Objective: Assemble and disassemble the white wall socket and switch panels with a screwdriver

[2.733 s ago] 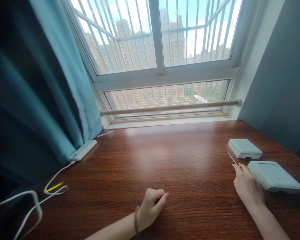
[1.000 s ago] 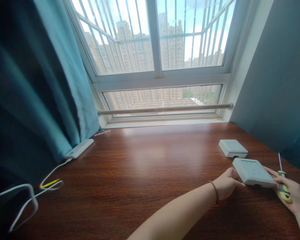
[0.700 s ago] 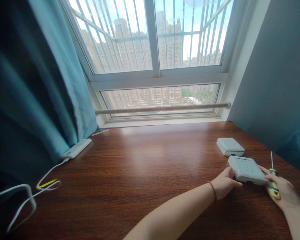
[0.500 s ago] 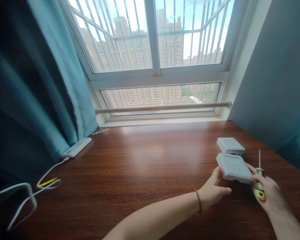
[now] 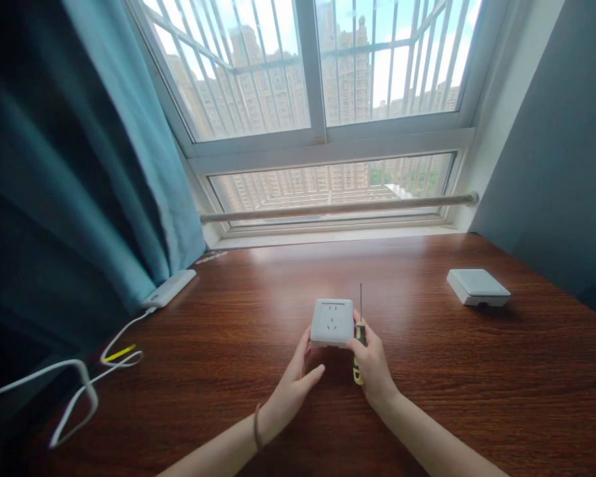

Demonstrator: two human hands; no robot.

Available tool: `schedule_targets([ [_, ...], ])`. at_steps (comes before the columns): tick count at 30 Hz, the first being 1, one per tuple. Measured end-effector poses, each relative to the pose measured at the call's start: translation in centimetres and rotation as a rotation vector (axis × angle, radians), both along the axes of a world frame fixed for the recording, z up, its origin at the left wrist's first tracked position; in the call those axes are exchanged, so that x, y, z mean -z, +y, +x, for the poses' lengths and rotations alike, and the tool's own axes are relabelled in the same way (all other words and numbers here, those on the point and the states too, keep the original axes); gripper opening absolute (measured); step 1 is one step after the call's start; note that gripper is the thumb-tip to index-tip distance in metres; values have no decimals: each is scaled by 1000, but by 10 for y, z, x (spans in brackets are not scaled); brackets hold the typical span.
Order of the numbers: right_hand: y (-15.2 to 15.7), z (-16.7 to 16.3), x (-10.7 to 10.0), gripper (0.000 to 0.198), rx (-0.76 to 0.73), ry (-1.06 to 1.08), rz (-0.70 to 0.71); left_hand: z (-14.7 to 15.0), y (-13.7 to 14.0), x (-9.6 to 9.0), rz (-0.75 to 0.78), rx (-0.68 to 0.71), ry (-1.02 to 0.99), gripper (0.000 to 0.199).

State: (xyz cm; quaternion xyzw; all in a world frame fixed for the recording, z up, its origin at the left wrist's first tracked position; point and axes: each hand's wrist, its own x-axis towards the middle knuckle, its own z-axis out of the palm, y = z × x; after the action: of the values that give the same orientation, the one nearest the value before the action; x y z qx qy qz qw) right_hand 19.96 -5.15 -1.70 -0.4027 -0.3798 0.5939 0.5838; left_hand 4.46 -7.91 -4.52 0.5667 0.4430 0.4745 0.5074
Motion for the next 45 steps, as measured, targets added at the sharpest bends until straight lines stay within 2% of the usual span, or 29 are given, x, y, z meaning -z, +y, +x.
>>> schedule_targets([
  [5,6,-26,15,58,-81,16,68,-24,-2,9,0,-64,-1,71],
  [10,5,-26,26,59,-102,29,34,-25,-5,16,-31,-76,-29,70],
  [16,8,-24,32,59,-74,23,-15,-26,-6,23,-42,-70,-43,69],
  [26,7,-23,36,60,-88,9,-36,-25,-8,16,-84,-39,-101,71],
  [33,3,-21,31,58,-94,13,-45,-24,-11,10,-117,-21,-123,70],
  [45,0,-21,30,57,-97,-8,-45,-21,-10,5,-81,-142,-143,55],
])
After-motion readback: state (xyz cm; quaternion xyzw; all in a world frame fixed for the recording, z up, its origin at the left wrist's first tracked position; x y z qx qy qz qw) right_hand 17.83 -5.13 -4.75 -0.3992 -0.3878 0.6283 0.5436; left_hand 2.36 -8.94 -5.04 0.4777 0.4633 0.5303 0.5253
